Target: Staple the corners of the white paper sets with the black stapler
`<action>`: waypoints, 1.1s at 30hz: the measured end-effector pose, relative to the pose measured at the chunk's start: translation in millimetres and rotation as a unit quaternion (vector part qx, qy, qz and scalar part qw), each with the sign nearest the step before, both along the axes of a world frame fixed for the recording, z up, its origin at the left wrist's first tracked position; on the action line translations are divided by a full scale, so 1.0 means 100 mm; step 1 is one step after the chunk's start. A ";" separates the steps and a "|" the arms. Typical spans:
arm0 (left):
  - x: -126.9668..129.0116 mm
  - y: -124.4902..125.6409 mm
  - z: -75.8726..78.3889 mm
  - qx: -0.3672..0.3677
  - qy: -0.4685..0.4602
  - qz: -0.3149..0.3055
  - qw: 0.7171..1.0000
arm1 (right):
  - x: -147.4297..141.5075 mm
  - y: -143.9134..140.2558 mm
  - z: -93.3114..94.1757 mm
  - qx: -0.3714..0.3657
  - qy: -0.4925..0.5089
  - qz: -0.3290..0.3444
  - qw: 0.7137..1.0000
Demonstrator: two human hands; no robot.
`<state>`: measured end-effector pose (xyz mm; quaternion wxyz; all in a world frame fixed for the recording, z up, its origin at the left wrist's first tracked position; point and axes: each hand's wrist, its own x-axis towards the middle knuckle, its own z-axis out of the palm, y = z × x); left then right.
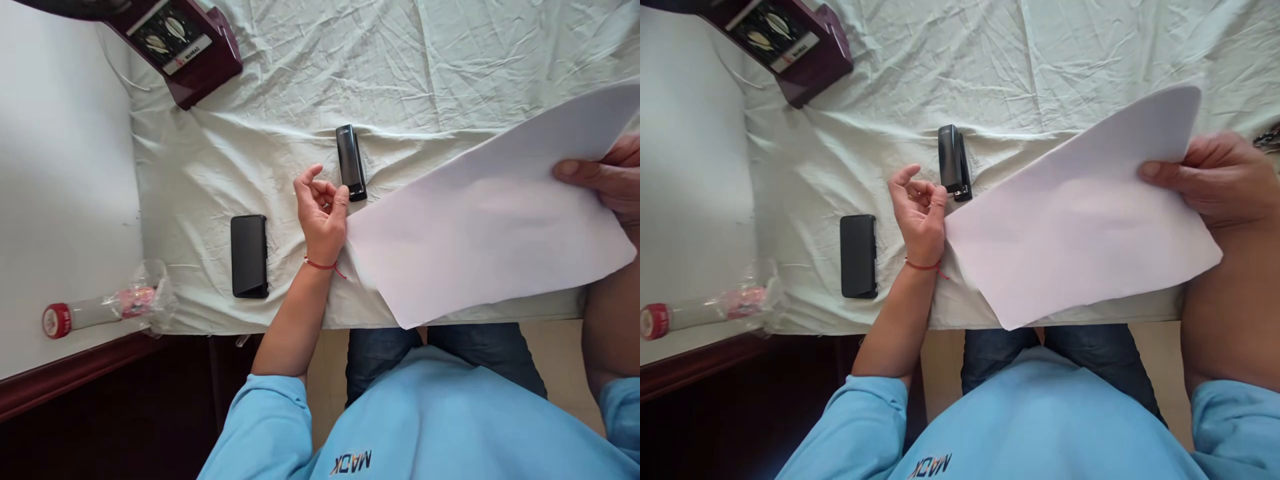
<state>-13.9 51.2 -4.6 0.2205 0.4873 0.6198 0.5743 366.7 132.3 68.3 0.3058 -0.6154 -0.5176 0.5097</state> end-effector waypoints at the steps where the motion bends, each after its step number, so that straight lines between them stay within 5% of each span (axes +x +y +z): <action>1: -0.01 0.01 0.01 0.002 -0.028 0.005 1.000 | -0.04 0.00 0.01 -0.007 0.006 0.006 1.000; 7: -0.02 -0.03 0.10 -0.057 -0.131 -0.020 0.990 | -0.21 0.05 -0.08 0.043 0.051 -0.032 0.997; 13: 0.01 -0.05 0.12 -0.052 -0.101 -0.100 0.988 | -0.27 0.09 -0.17 0.078 0.097 -0.014 0.992; 20: -0.01 -0.04 0.14 -0.065 -0.083 -0.032 0.994 | -0.35 0.11 -0.13 0.091 0.166 0.061 0.980; 27: -0.01 -0.03 0.14 -0.068 -0.107 -0.096 0.987 | -0.32 0.16 -0.23 0.143 0.138 0.007 0.980; 33: -0.03 -0.04 0.18 -0.078 -0.089 -0.061 0.991 | -0.34 0.15 -0.19 0.157 0.155 0.039 0.975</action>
